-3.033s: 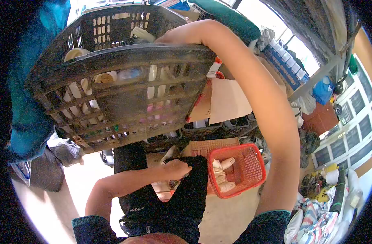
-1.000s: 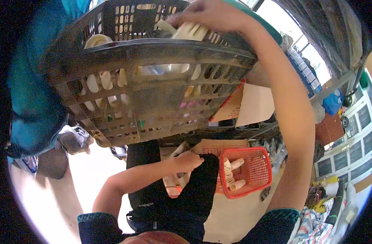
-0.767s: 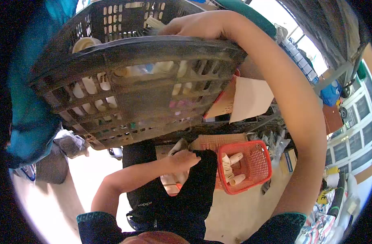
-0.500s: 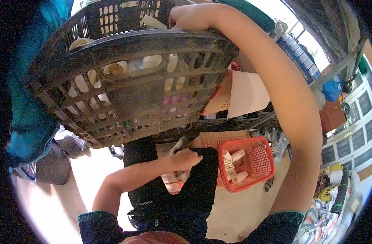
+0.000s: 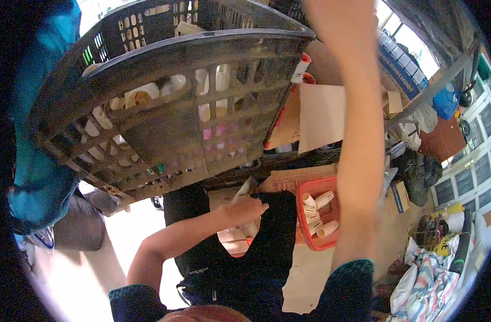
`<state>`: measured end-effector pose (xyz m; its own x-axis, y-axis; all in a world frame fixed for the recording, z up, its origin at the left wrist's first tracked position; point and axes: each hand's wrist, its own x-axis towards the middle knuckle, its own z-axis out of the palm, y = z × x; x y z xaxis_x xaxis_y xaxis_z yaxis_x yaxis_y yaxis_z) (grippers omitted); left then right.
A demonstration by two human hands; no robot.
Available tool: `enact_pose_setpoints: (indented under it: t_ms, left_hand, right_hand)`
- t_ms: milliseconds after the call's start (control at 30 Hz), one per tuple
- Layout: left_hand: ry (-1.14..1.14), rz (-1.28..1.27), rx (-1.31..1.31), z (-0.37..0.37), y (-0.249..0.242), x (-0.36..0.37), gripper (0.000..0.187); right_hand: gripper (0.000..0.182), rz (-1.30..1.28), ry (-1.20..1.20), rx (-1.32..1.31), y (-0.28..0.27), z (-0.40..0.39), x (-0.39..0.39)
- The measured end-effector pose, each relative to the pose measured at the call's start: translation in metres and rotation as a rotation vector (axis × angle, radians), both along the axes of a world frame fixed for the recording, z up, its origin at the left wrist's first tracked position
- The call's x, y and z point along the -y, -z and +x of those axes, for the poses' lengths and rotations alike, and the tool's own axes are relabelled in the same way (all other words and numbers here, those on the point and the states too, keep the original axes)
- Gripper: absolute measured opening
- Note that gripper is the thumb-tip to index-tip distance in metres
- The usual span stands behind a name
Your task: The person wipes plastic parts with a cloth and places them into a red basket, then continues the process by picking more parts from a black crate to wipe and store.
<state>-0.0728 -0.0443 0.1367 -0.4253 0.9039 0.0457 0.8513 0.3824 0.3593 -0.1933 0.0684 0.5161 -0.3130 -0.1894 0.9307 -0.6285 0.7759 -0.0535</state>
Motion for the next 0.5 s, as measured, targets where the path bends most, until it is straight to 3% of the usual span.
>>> enact_pose_setpoints:
  t_ms: [67,100,133,167,200,267,333,367,433,500]
  left_hand:
    - [0.003,0.014,-0.026,0.001,-0.005,0.004,0.023]
    - [0.001,0.016,-0.023,0.002,-0.005,0.005,0.023]
    - [-0.007,0.034,-0.020,0.003,-0.004,0.007,0.023]
    - [-0.013,0.052,-0.017,0.003,-0.004,0.009,0.023]
    - [-0.012,0.061,-0.016,0.004,-0.007,0.012,0.023]
    - [-0.011,0.054,-0.072,0.005,-0.012,0.017,0.025]
    - [-0.003,0.046,-0.039,0.008,-0.001,0.018,0.027]
    - [0.006,0.011,-0.013,0.009,0.004,0.017,0.028]
    - [0.027,-0.008,-0.016,0.011,0.016,0.014,0.030]
    - [0.057,-0.130,0.003,0.007,0.008,0.013,0.032]
  right_hand:
    - [0.024,-0.507,-0.266,-0.233,0.046,0.035,-0.049]
    - [0.021,-0.772,0.125,-0.370,0.066,0.064,-0.055]
    - [0.026,-0.541,0.662,-0.442,0.109,0.084,-0.102]
    - [0.031,-0.984,0.387,-0.426,0.155,0.095,-0.148]
    - [0.032,-1.127,0.498,-0.340,0.209,0.111,-0.184]
    - [0.032,-1.169,0.703,0.061,0.368,0.142,-0.281]
    - [0.032,-0.948,0.844,0.745,0.545,0.192,-0.355]
    - [0.031,-0.909,0.837,1.065,0.594,0.214,-0.358]
    - [0.031,-1.063,0.742,1.558,0.622,0.243,-0.329]
    - [0.031,-1.113,0.647,1.811,0.623,0.248,-0.308]
